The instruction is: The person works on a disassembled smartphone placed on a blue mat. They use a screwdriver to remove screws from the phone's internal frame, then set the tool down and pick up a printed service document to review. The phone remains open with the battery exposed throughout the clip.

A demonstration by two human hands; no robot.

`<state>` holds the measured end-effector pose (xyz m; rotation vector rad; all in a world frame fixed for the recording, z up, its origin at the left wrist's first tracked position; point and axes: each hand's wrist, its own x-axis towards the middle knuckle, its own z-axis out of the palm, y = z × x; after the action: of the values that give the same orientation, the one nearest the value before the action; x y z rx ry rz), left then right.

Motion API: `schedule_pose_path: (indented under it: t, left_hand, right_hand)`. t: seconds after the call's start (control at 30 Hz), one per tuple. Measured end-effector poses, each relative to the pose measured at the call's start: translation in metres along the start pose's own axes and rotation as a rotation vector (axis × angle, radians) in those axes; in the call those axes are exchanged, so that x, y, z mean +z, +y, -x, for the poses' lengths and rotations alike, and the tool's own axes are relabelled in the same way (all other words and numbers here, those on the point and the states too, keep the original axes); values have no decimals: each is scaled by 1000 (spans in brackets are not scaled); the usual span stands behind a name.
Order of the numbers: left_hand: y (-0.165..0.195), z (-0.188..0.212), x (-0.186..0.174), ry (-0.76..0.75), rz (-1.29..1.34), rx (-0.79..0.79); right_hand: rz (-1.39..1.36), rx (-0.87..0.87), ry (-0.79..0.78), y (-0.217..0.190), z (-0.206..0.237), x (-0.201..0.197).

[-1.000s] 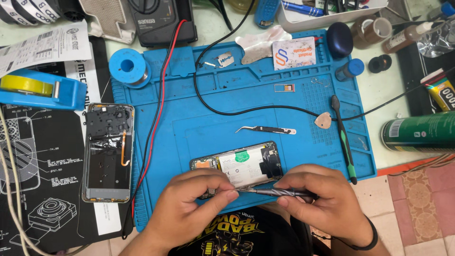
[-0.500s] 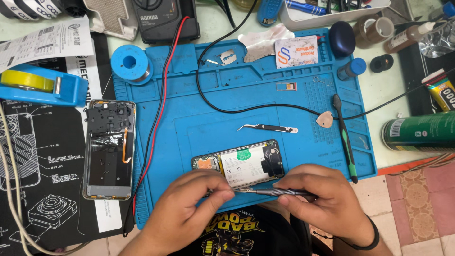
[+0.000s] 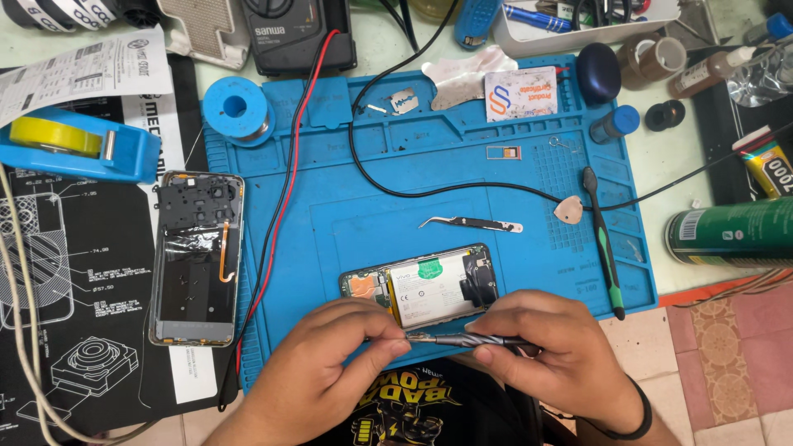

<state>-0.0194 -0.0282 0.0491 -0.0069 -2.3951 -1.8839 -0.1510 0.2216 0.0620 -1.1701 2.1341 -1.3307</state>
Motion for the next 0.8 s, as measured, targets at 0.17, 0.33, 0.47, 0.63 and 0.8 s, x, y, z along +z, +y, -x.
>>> schedule_pose_path:
  t: [0.17,0.33,0.47,0.63,0.8]
  left_hand:
    - [0,1,-1,-1,31,-28]
    - [-2,1,1,9,30,-53]
    - [-3,2,1,-12,-13,-15]
    - [-4,1,4,-76,0,48]
    - [1,-4,17,112,-110,105]
  right_hand:
    - [21,84,-4,-2,2,-5]
    - [18,71,28,0,3,-5]
    - [-16,58,-27,2,3,-5]
    - [0,88,-179,11,8,-16]
    - [0,18,-136,19,19,-27]
